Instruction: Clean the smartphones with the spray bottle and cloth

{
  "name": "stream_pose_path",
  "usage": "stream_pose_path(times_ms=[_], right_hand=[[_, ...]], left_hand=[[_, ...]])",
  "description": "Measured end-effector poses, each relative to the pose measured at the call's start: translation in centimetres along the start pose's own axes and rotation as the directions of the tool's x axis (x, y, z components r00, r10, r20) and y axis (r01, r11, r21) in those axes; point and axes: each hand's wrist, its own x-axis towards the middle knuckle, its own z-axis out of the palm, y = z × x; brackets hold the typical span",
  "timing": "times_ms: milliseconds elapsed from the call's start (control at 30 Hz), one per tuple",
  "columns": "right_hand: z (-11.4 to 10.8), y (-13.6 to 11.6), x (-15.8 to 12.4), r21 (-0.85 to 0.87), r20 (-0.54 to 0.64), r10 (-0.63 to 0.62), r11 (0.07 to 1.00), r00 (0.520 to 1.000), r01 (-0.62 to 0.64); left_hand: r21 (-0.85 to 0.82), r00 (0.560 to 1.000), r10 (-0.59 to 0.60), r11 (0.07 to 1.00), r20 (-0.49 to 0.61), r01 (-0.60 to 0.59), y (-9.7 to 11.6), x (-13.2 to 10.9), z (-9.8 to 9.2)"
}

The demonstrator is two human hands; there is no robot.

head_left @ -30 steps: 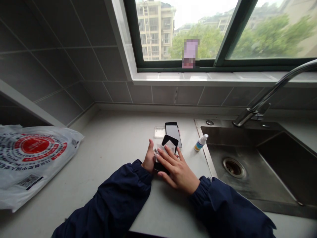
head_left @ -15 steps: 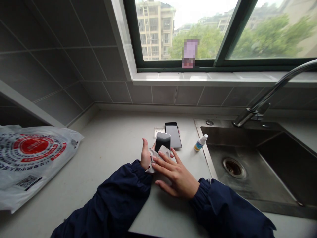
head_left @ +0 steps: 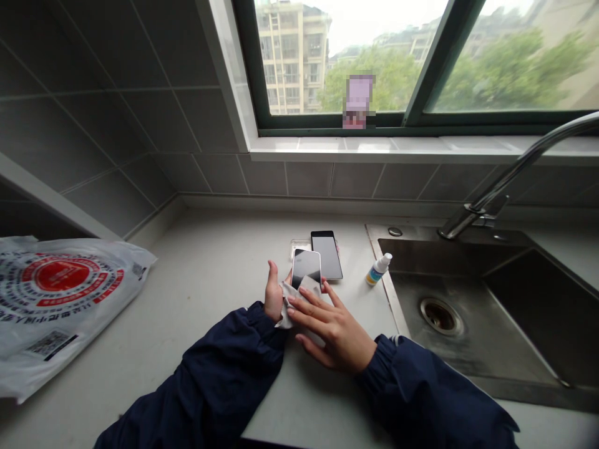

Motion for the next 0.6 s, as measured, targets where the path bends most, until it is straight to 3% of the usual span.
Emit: stream_pose_path(times_ms=[267, 467, 600], right_hand=[[0.2, 0.0, -0.1, -0.06, 0.016, 0.041, 0.997, 0.999, -0.04], [0.4, 0.2, -0.1, -0.126, 0.034, 0.107, 0.987, 0.994, -0.102], [0.5, 0.4, -0.1, -0.166, -0.004, 0.172, 0.971, 0.985, -0.17]], left_hand=[[-0.079, 0.997, -0.045, 0.996, 0.066, 0.051, -0.1, 0.0, 0.5], [-0.027, 0.98, -0.163, 0.986, 0.118, 0.167, -0.4, -0.1, -0.3], [0.001, 0.981, -0.122, 0.992, 0.15, 0.123, -1.0, 0.0, -0.5]])
